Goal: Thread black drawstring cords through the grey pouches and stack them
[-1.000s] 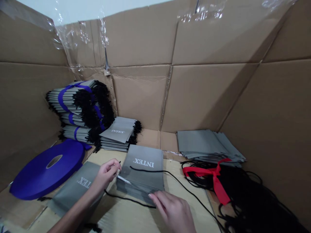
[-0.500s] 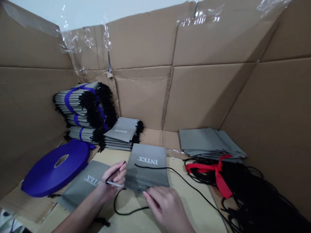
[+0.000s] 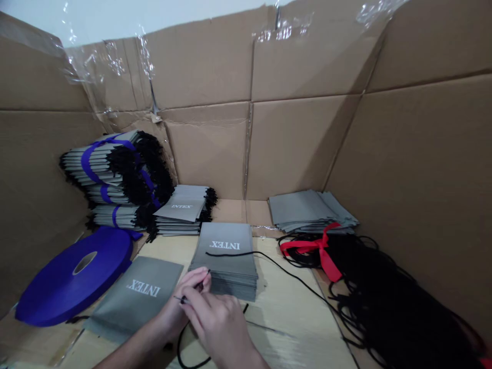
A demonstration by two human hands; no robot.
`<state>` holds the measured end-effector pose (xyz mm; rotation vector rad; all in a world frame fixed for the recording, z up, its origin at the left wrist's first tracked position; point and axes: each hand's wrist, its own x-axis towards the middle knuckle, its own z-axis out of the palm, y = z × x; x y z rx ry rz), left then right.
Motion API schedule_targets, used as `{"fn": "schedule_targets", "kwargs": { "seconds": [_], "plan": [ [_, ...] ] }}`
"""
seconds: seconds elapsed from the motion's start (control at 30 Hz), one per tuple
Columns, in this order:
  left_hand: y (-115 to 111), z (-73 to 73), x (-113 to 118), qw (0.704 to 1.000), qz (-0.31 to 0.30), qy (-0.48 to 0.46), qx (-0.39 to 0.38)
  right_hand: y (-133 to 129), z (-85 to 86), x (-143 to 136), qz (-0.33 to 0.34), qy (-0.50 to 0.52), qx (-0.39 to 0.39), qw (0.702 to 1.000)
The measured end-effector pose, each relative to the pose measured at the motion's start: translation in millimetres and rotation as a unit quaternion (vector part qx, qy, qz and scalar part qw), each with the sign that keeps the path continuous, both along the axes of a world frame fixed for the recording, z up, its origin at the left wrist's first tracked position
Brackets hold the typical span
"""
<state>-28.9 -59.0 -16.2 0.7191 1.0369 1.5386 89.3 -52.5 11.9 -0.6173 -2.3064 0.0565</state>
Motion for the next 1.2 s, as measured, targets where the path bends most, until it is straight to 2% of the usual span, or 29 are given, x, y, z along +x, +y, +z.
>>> {"fn": "schedule_targets", "kwargs": {
  "seconds": [0.1,0.17,0.2,0.23,0.27,0.33,0.37,0.4,0.47,0.5,0.57,0.63,0.73,0.87,1.1,1.2],
  "plan": [
    [2.2,2.1,8.1,0.994,-0.093,0.048,-0.025,-2.1,0.8,10.4,0.011,0.025,0.044,0.999],
    [5.4,6.2,7.7,0.98,-0.128,0.152,0.01,-1.5,1.5,21.4,0.015,0.027,0.053,0.998],
    [7.4,9.5,5.5,0.965,-0.118,0.233,0.038,1.0,1.9,29.1,0.013,0.024,0.056,0.998],
    [9.7,13.9,2.6,0.938,-0.09,0.327,0.07,5.7,2.4,38.7,0.004,0.02,0.058,0.998],
    [12.6,19.2,-0.5,0.898,-0.053,0.424,0.107,12.9,3.1,50.2,-0.008,0.011,0.059,0.998],
    [21.0,31.6,-4.1,0.797,-0.007,0.575,0.184,34.1,5.3,77.3,-0.055,-0.012,0.046,0.997],
    [26.9,37.9,-3.6,0.755,-0.017,0.62,0.214,47.2,6.6,91.6,-0.082,-0.038,0.025,0.996],
    [33.9,43.6,-1.2,0.725,-0.046,0.645,0.236,60.8,7.7,105.5,-0.11,-0.067,-0.002,0.992],
    [50.1,51.2,7.6,0.696,-0.119,0.663,0.251,85.8,8.6,128.6,-0.168,-0.085,-0.028,0.982],
    [58.4,52.6,13.0,0.688,-0.154,0.663,0.251,95.3,8.2,136.8,-0.171,-0.112,-0.045,0.978],
    [73.3,50.6,22.3,0.686,-0.215,0.656,0.23,106.6,5.4,145.8,-0.154,-0.177,-0.076,0.969],
    [84.1,44.4,27.2,0.696,-0.259,0.643,0.186,108.7,0.5,147.1,-0.135,-0.236,-0.097,0.957],
    [92.9,34.4,26.6,0.733,-0.284,0.605,0.124,105.1,-8.2,143.8,-0.119,-0.277,-0.105,0.948],
    [96.8,30.3,22.5,0.778,-0.313,0.538,0.092,105.0,-17.1,144.2,-0.102,-0.266,-0.106,0.953],
    [100.3,32.3,19.3,0.786,-0.328,0.516,0.085,108.9,-25.9,150.6,-0.082,-0.265,-0.122,0.953],
    [100.8,32.4,17.9,0.782,-0.336,0.516,0.096,109.7,-28.3,150.2,-0.074,-0.266,-0.133,0.952]
  ]
}}
